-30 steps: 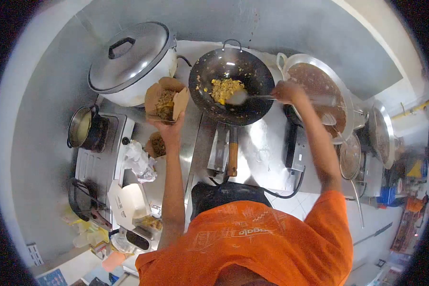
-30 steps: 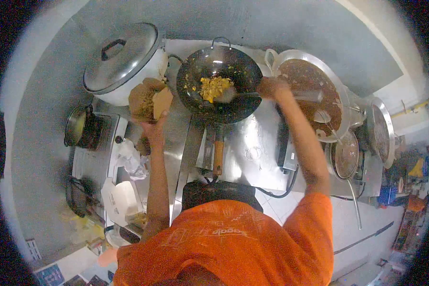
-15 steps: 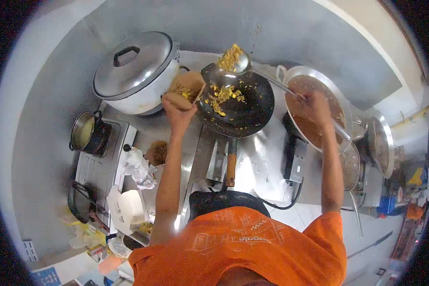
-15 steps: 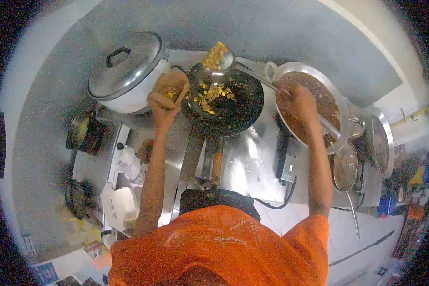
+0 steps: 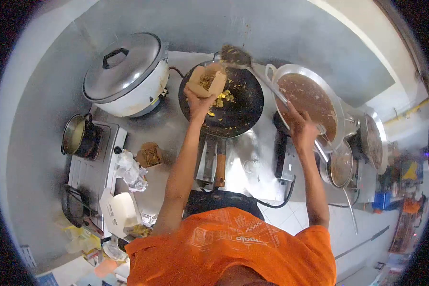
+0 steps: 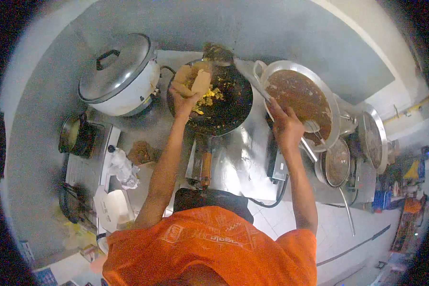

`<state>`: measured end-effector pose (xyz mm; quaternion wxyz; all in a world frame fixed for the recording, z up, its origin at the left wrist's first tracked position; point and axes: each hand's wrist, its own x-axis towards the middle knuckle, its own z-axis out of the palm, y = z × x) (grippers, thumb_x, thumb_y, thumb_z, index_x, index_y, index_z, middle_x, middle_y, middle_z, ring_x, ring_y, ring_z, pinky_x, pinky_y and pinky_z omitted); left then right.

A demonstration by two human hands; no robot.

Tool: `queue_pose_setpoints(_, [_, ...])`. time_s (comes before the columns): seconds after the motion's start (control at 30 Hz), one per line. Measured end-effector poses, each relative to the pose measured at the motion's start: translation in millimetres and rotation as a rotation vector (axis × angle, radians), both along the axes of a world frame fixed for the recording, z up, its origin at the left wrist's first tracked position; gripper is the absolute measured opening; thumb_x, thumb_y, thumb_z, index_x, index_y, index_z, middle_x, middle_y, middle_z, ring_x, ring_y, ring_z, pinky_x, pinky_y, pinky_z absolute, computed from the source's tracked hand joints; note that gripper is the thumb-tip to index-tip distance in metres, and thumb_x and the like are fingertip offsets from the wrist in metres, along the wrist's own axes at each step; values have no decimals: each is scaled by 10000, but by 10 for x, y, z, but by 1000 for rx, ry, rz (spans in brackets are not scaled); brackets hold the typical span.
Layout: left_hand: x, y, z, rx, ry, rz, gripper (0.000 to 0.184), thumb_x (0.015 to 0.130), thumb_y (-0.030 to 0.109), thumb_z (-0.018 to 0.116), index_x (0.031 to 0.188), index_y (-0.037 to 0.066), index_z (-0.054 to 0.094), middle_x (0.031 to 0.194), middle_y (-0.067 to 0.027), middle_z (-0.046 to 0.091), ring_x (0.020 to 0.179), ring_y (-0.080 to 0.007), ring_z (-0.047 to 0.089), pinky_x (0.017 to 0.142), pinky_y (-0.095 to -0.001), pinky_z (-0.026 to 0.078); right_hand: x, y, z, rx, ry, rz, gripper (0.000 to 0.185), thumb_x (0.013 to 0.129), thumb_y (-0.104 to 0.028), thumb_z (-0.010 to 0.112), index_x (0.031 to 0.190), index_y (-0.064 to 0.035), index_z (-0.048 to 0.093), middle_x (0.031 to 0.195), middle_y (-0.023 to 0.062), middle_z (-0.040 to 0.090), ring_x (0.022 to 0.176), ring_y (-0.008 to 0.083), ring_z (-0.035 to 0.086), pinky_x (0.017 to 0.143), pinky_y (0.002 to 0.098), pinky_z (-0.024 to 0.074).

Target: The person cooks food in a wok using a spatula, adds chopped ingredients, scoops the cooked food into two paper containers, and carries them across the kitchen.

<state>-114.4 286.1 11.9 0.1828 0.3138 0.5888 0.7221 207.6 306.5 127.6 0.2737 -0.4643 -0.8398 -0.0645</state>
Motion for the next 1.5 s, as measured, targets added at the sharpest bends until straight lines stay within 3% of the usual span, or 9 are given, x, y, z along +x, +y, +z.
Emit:
queue_pose_setpoints(0.2, [-101, -285, -26, 33, 184, 26, 900, 646, 66, 783, 1320, 32, 188, 1239, -158, 382, 1146, -250, 451, 930, -368, 456, -27, 217, 256, -192, -158, 56, 352, 809, -237, 631, 1160, -222, 650, 840, 200, 663, 770, 383, 650, 664, 466, 512])
queue_pose_setpoints(0.33, [-36, -483, 77, 107, 161, 84, 998, 661, 17, 772, 1371, 49, 73, 1309, -169, 310, 1195, -268, 420, 946, -374, 456, -170, 655, -40, -239, -450, 44, 172, 773, -193, 630, 862, -53, 677, 801, 215, 662, 755, 383, 659, 681, 472, 534])
queue_pose_setpoints(0.57, [-373, -1226, -217, 64, 142, 207, 1025, 673, 14, 791, 1391, 34, 59, 1367, -169, 295, 1225, -267, 410, 1012, -358, 416, -634, 827, -955, -337, -397, 129, 191, 776, -225, 631, 857, -56, 668, 832, 197, 672, 783, 375, 668, 680, 475, 545])
queue_pose_setpoints(0.77, [-427, -2386, -739, 4, -62, 149, 985, 695, 7, 782, 1389, 6, 84, 1341, -175, 347, 1218, -257, 425, 1037, -372, 387, -481, 843, -250, -150, -484, 115, 237, 803, -279, 611, 881, -62, 666, 877, 220, 669, 810, 370, 669, 715, 483, 539])
queue_pose_setpoints(0.97, [-369, -2234, -514, -12, 181, 262, 982, 686, -15, 771, 1389, 14, 84, 1341, -180, 335, 1222, -255, 423, 1011, -375, 419, -800, 1082, -1300, -451, -138, 322, 264, 829, -213, 642, 1080, -151, 692, 926, 164, 687, 852, 285, 680, 748, 381, 521])
queue_pose_setpoints(1.17, [-450, -1887, -31, -51, 155, 191, 1032, 631, 12, 791, 1370, 17, 72, 1334, -206, 309, 1230, -285, 408, 1005, -385, 420, -528, 905, -457, -515, -86, 256, 288, 811, -251, 641, 1089, -194, 692, 926, 191, 668, 872, 322, 661, 762, 398, 505])
queue_pose_setpoints(1.23, [-572, -1631, -219, -66, 282, 223, 1029, 616, 41, 807, 1358, 14, 95, 1315, -202, 323, 1225, -284, 397, 999, -393, 412, -419, 802, -30, -507, 10, 285, 267, 807, -167, 647, 1064, -111, 693, 859, 156, 688, 704, 252, 646, 703, 360, 497])
queue_pose_setpoints(1.37, [-597, -993, -171, -274, 399, 209, 1006, 587, 92, 831, 1322, 8, 150, 1263, -192, 364, 1207, -266, 379, 968, -402, 401, -257, 472, 673, -116, -87, 238, 257, 784, -151, 667, 1035, -104, 692, 965, 160, 669, 790, 293, 651, 740, 380, 501])
queue_pose_setpoints(1.5, [-328, -610, 21, 11, 336, 73, 871, 584, 74, 824, 1217, 29, 227, 1178, -155, 414, 1126, -249, 452, 918, -376, 430, -259, 43, 721, 63, -235, 170, 264, 816, -156, 638, 1073, -194, 684, 910, 149, 659, 784, 332, 648, 708, 406, 510])
